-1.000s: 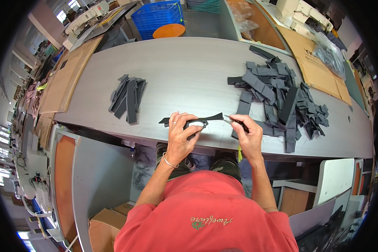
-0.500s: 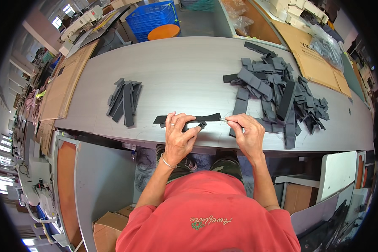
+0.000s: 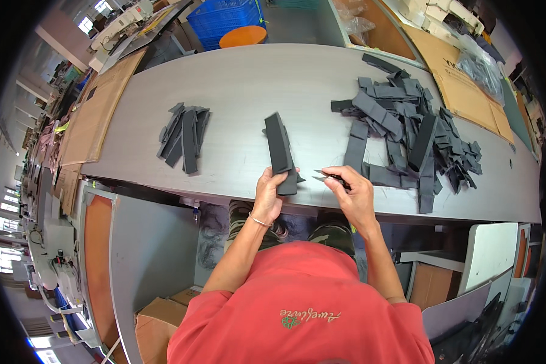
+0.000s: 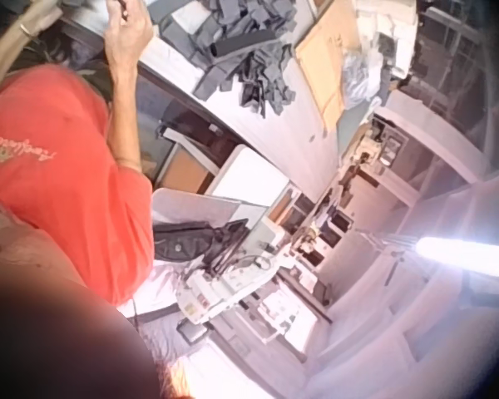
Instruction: Trimming excess material from black foam strips using a small pair of snips.
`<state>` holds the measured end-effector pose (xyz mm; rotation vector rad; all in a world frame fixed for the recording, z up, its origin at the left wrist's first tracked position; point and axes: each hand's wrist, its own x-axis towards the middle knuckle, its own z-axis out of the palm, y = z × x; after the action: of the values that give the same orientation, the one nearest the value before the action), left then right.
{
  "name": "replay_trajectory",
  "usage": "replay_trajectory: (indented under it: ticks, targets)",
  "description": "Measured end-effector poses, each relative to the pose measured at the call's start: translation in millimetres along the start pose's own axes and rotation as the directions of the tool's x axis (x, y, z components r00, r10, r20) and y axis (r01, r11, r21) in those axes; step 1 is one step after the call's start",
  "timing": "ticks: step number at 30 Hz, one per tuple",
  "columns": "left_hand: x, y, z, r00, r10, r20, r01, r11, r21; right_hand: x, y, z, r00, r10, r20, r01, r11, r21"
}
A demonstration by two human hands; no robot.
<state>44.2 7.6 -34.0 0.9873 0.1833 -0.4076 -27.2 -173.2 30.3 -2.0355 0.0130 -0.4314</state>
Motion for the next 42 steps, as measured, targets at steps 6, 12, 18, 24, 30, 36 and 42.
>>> replay_trajectory:
  ticks: [6, 12, 18, 24, 30, 36, 42]
  targets:
    - [-8, 11, 5, 0.948, -0.067, 0.312, 0.100, 0.991, -0.092, -2, 2, 11, 0.981, -0.102, 0.166, 0.122, 0.986, -0.117]
    - [-4, 13, 4, 0.944, -0.183, 0.276, 0.205, 0.978, -0.050, -7, 20, 24, 0.970, -0.060, 0.234, 0.047, 0.997, 0.062]
    - [-14, 6, 19, 0.943, -0.026, 0.331, -0.021, 0.990, 0.136, 17, 31, 33, 0.999, -0.025, -0.028, 0.028, 0.996, 0.085]
    - [-12, 18, 12, 0.864, -0.222, 0.452, 0.293, 0.952, -0.091, 15, 22, 34, 0.992, 0.114, 0.051, -0.121, 0.982, 0.144]
    - [-10, 8, 14, 0.972, -0.034, 0.234, -0.005, 0.987, 0.163, 13, 9, 24, 0.998, 0.038, 0.040, -0.038, 0.999, -0.011]
    - [-4, 14, 8, 0.991, -0.004, 0.132, -0.024, 0.978, 0.207, 2, 17, 9, 0.967, -0.240, 0.087, 0.255, 0.934, -0.252]
    - [-12, 22, 21, 0.995, 0.021, 0.095, -0.049, 0.951, 0.304, 1, 15, 14, 0.926, -0.337, 0.172, 0.377, 0.864, -0.333]
